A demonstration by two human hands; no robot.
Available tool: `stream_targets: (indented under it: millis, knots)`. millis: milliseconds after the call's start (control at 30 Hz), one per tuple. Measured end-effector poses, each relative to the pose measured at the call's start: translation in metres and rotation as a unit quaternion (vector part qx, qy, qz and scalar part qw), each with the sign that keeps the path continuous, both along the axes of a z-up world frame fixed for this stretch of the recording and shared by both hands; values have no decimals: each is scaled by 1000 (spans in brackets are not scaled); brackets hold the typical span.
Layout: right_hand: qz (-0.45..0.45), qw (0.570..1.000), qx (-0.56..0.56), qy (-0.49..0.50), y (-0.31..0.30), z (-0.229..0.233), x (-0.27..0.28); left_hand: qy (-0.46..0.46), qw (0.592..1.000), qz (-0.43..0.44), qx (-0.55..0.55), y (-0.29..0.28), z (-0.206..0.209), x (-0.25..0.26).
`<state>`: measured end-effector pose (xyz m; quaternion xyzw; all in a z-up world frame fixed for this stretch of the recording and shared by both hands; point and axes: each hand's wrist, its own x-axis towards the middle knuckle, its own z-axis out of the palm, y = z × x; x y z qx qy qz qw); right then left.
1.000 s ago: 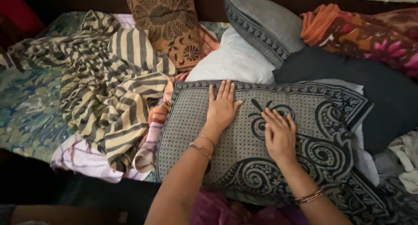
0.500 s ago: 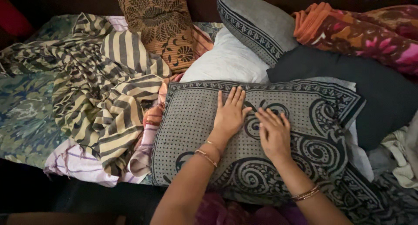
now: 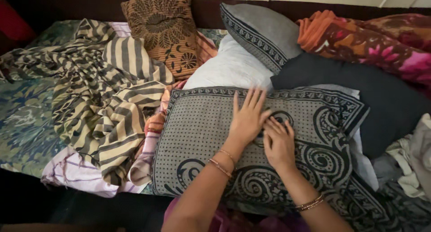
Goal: The person inserts a pillow into a patterned pillowcase on a bed. They repeatedly adjust, flip, and smooth the pillowcase, then remove and reinsert the pillow multiple times to align the cover.
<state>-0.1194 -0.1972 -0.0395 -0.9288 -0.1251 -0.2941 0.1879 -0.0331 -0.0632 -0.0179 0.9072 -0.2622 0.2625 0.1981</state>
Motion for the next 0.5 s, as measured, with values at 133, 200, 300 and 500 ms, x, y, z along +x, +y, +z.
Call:
stream_targets:
  millis: [133, 200, 300, 500]
  knots:
    - [-16, 1000, 5, 19, 1, -3, 1, 17, 998, 2, 56, -1, -33, 14]
    - [-11, 1000, 12, 16, 1, -1, -3, 52, 998, -30, 27, 10, -32, 8]
    - [-3, 998, 31, 55, 7, 17, -4, 42, 998, 40, 20, 42, -8, -5]
    - [-22, 999, 26, -1, 44, 86, 16, 27, 985, 166, 41, 97, -10, -39]
